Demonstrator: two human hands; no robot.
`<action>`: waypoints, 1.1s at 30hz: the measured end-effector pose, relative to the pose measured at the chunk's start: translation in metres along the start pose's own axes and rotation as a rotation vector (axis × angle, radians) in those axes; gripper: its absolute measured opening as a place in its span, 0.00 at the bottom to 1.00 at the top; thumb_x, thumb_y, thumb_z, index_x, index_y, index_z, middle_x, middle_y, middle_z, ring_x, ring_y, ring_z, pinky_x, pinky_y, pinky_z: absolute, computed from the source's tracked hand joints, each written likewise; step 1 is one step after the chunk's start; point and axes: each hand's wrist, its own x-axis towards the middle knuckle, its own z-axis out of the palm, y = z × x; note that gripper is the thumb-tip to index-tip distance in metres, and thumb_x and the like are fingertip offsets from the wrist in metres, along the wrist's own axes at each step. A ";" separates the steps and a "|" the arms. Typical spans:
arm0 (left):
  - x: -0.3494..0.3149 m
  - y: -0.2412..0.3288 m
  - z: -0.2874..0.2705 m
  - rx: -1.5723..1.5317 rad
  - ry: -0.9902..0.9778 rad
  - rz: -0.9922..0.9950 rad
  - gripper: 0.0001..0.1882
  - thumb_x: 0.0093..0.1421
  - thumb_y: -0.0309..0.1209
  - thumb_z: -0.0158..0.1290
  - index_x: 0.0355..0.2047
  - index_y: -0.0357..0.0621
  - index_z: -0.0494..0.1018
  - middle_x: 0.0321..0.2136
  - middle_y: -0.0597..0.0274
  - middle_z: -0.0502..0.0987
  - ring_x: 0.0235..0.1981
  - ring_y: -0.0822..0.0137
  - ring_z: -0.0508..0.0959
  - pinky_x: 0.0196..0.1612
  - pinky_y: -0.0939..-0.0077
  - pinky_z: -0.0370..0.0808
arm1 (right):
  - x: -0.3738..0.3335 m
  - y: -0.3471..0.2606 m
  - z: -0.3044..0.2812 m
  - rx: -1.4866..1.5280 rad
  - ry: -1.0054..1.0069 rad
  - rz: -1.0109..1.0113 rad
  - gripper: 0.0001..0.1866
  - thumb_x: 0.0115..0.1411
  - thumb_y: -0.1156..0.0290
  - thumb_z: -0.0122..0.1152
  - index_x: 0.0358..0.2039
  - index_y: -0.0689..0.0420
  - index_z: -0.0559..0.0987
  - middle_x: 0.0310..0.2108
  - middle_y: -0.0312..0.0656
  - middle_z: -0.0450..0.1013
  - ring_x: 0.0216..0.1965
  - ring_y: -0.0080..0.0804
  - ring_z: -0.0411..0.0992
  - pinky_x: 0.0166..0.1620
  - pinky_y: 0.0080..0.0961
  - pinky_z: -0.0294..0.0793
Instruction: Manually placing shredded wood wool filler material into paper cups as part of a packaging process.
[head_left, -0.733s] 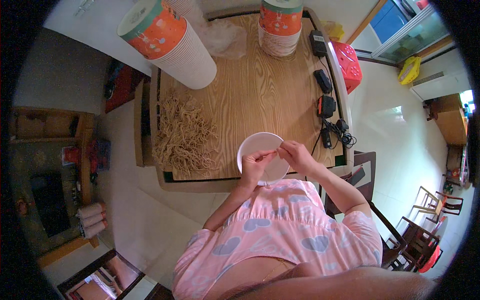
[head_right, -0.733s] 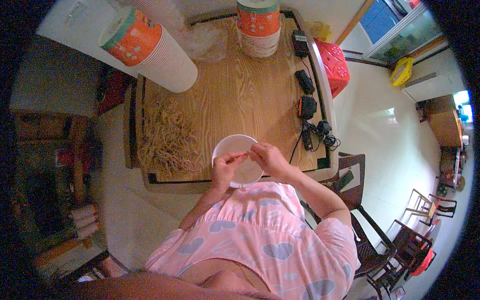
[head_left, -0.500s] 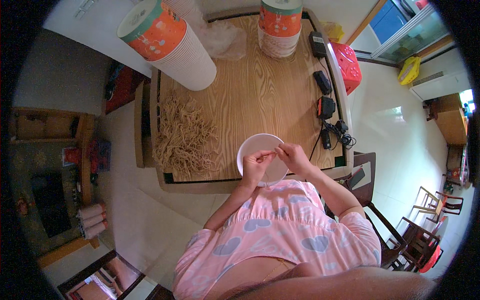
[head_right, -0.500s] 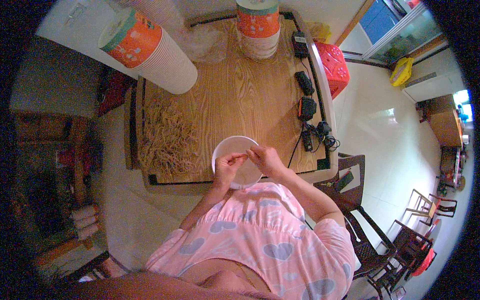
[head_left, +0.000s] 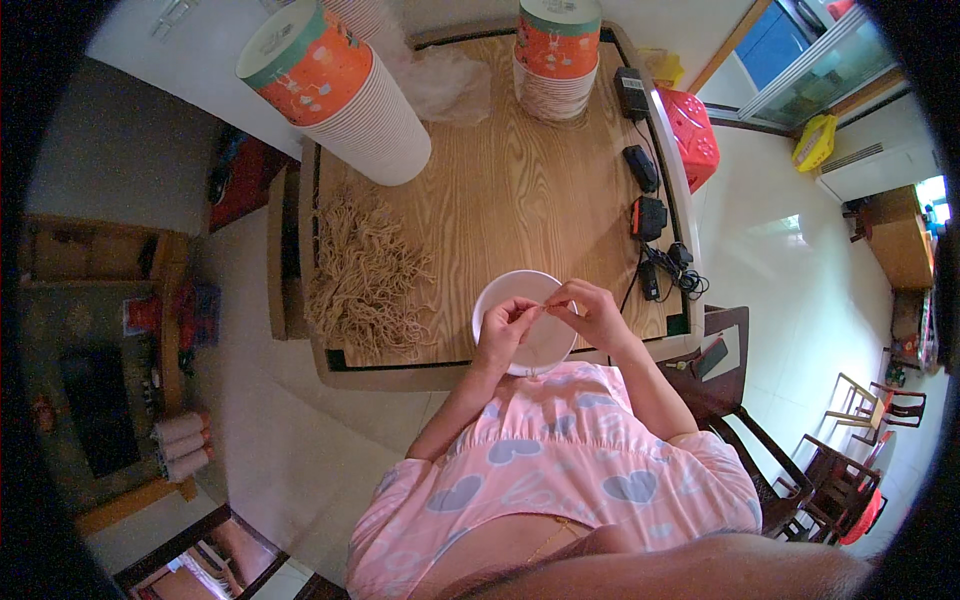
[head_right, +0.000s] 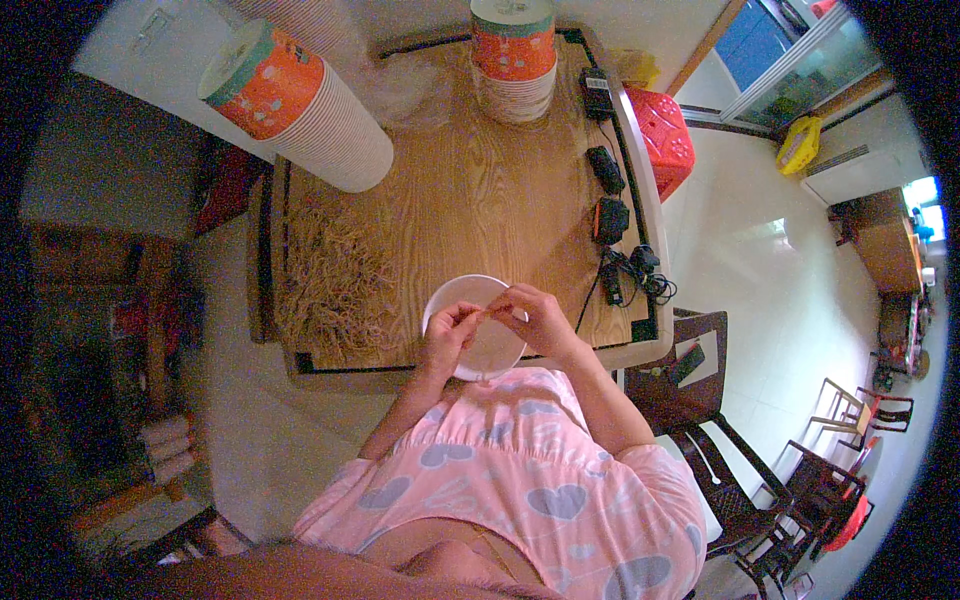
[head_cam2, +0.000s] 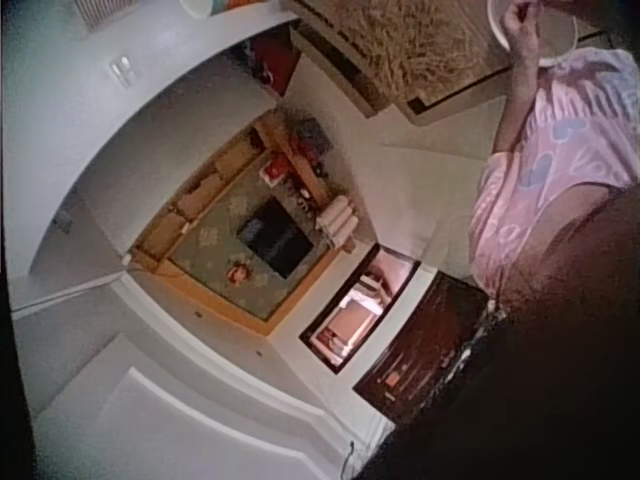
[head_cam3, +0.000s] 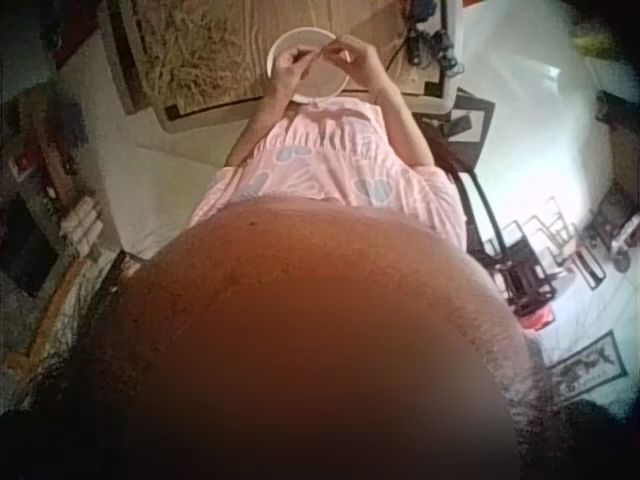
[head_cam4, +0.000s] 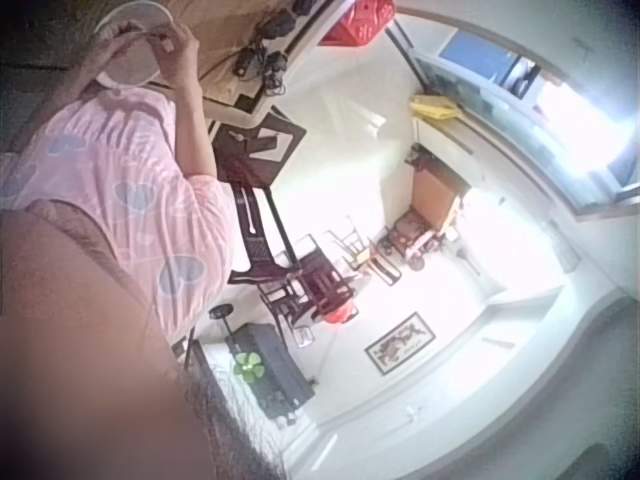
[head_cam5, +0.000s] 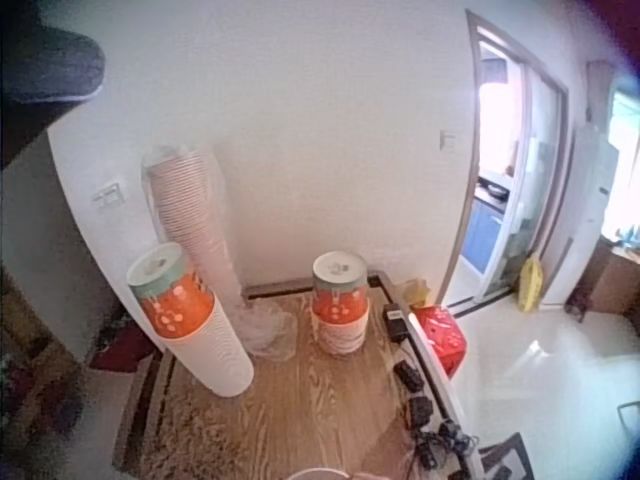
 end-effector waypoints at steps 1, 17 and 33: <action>0.000 0.000 0.000 0.035 0.011 -0.005 0.05 0.55 0.30 0.51 0.29 0.42 0.73 0.15 0.76 0.66 0.13 0.84 0.60 0.15 0.89 0.54 | 0.000 0.000 0.000 0.000 0.000 -0.001 0.09 0.49 0.78 0.59 0.33 0.60 0.74 0.30 0.40 0.71 0.35 0.27 0.70 0.38 0.21 0.69; 0.009 -0.014 -0.001 0.318 0.117 0.141 0.05 0.52 0.24 0.54 0.30 0.38 0.75 0.25 0.67 0.76 0.27 0.78 0.73 0.33 0.85 0.69 | 0.004 0.010 0.007 -0.312 0.043 -0.073 0.05 0.53 0.70 0.53 0.28 0.57 0.71 0.27 0.43 0.69 0.32 0.44 0.67 0.35 0.35 0.64; 0.047 -0.034 -0.010 -0.206 0.494 -0.107 0.06 0.51 0.34 0.56 0.23 0.48 0.72 0.12 0.78 0.62 0.11 0.82 0.60 0.12 0.87 0.54 | 0.025 0.040 0.036 -0.208 0.233 0.124 0.12 0.50 0.77 0.52 0.37 0.56 0.75 0.22 0.43 0.61 0.21 0.35 0.63 0.27 0.26 0.65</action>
